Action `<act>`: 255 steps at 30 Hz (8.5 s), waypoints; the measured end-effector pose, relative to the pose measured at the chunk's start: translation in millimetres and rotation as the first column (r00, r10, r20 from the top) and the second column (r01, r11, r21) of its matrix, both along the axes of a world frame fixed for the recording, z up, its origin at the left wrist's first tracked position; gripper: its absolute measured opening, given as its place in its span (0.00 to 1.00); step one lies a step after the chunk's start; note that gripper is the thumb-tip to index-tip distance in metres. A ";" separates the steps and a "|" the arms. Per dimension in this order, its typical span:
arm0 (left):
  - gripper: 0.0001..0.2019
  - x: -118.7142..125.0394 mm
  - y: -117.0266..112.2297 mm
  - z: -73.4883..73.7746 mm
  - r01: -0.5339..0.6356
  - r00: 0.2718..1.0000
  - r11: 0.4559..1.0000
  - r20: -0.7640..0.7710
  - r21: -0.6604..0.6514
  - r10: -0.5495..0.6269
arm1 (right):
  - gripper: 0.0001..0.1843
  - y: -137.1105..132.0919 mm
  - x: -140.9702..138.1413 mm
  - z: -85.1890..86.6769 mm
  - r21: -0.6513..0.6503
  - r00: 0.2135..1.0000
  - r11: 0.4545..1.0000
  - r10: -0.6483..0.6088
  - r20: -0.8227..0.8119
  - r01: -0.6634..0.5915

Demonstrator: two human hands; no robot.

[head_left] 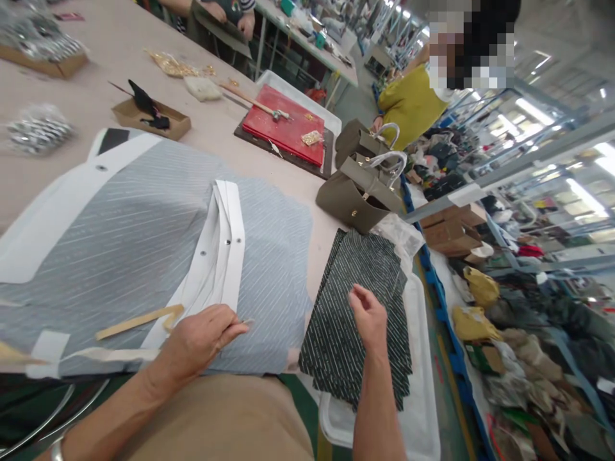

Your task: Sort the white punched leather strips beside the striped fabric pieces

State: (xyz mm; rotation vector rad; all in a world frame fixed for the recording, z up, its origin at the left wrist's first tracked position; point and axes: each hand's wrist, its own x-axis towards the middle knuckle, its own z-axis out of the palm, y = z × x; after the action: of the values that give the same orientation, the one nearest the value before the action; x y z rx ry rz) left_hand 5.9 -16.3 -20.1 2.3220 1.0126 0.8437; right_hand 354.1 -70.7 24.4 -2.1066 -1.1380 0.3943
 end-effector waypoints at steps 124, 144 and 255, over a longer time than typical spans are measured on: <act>0.13 -17.6 22.6 -8.5 -0.113 0.983 0.849 0.064 -0.517 0.170 | 0.16 172.8 -185.1 -65.4 0.069 0.611 0.960 0.228 -0.758 -0.273; 0.10 -21.0 21.2 -34.5 -0.077 0.974 0.820 0.133 -0.567 0.184 | 0.26 191.5 -189.5 -67.8 -0.102 0.899 0.908 0.375 -0.228 -0.405; 0.17 -23.4 -7.1 -2.3 -0.089 0.964 0.953 0.214 -0.290 0.155 | 0.25 33.2 48.9 -26.6 -0.211 0.956 0.936 -0.253 0.150 0.282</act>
State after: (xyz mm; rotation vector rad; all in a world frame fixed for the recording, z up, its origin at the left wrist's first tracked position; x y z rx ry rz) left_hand -17.5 -23.4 -22.5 1.8903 1.1018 0.9327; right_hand 403.0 -37.4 -2.2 -2.4813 -0.8856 0.2830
